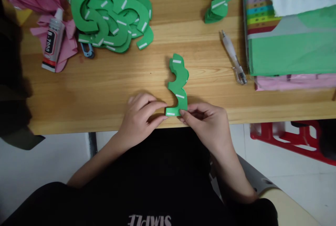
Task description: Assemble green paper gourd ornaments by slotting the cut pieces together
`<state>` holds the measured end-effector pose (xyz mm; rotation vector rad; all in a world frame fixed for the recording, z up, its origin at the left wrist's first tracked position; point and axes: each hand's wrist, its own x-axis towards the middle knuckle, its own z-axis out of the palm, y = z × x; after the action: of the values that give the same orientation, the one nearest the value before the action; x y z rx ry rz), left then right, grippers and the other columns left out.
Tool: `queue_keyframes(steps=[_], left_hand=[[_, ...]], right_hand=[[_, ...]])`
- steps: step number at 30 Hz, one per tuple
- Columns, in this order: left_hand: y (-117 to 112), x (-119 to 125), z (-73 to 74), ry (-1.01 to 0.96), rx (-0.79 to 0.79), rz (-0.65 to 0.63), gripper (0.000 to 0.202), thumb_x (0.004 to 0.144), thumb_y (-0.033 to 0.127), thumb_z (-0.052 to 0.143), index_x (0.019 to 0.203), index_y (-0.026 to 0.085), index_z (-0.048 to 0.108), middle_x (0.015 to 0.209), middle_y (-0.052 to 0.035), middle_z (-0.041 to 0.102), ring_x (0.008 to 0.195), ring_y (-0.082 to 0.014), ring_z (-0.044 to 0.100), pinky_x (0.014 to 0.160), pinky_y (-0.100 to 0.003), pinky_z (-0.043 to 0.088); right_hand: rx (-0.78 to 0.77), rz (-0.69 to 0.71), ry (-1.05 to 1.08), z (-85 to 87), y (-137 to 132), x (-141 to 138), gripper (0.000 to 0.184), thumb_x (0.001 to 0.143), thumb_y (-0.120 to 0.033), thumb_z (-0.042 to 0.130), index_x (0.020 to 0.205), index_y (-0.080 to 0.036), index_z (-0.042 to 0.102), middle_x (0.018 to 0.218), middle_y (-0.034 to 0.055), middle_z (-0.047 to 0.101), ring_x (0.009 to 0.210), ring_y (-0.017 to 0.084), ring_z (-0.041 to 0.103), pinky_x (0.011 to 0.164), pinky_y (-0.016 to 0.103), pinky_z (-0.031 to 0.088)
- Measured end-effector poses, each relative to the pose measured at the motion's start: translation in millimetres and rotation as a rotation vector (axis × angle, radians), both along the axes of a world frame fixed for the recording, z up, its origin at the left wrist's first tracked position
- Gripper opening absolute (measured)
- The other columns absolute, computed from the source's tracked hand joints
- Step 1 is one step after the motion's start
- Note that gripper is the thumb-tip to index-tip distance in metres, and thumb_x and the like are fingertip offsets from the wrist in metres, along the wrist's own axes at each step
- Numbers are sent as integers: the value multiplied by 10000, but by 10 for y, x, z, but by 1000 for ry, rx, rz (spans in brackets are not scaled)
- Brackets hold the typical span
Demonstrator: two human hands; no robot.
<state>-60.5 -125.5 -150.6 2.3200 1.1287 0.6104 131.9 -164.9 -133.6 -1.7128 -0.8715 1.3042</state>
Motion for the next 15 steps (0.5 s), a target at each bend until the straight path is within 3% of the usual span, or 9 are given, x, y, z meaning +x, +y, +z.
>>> queue_keyframes(steps=[15], left_hand=[[-7,7,9,-2,-11,10,158,847,276,688,973,193,645,891,-28,611,857,-192,553,739,-346,378]], right_hand=[[16,24,-22,8,1,0,131,667,-265,820,704,-184,723,607,8,718,531,135,677,527,230,588]])
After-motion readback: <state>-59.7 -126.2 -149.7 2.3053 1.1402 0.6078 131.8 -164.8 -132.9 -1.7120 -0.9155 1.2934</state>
